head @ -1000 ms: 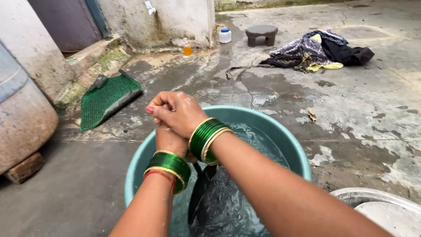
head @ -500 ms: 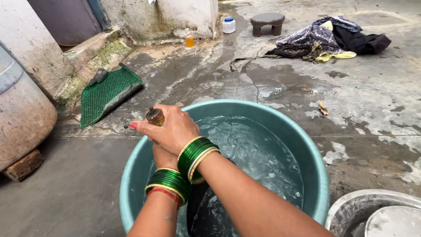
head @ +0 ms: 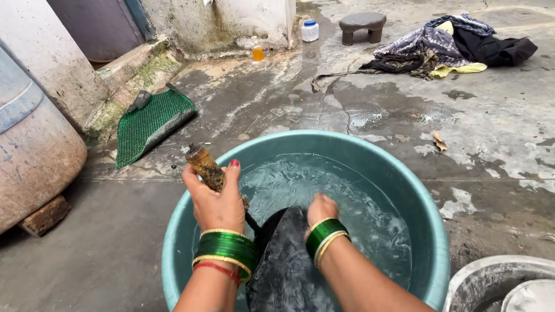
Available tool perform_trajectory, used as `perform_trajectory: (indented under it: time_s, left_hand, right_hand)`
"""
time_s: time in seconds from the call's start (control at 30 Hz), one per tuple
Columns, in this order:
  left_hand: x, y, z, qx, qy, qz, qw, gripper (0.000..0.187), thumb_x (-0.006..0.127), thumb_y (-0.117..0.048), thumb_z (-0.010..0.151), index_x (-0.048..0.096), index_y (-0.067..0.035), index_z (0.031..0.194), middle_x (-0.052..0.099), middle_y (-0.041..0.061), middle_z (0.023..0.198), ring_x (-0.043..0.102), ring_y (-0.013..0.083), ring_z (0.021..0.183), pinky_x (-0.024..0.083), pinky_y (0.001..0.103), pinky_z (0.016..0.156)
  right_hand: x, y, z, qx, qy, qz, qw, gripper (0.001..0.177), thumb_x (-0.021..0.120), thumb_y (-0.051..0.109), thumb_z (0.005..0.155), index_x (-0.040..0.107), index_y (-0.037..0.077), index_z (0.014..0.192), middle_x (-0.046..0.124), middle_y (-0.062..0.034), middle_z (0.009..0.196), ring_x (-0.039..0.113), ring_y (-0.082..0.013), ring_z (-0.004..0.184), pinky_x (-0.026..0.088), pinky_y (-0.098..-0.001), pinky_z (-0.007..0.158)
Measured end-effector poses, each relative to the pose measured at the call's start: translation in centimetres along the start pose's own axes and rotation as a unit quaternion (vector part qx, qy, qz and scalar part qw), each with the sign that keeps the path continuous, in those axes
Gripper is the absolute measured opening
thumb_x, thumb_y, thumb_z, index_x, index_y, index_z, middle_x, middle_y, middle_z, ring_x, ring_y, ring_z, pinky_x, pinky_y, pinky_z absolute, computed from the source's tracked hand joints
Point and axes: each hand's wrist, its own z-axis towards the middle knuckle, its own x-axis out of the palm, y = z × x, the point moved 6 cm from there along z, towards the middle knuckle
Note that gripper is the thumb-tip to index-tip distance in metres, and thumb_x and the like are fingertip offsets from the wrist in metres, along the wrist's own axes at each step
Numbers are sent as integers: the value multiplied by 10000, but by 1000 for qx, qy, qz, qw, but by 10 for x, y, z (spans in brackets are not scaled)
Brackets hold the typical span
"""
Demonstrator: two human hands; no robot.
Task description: Washing a pan, lids, and other kitchen utensils in a basin of water outdoors.
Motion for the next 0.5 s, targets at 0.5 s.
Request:
perform_trajectory:
  time_s: [0.5]
  left_hand:
    - [48, 9, 30, 54, 132, -265, 954, 426, 577, -25, 829, 535, -93, 1248, 630, 13, 1100, 609, 105, 974, 521, 287, 827]
  right_hand:
    - [113, 254, -217, -219, 583, -256, 739, 229, 691, 61, 907, 744, -30, 1110, 802, -127, 1020, 764, -192, 899, 635, -288, 805]
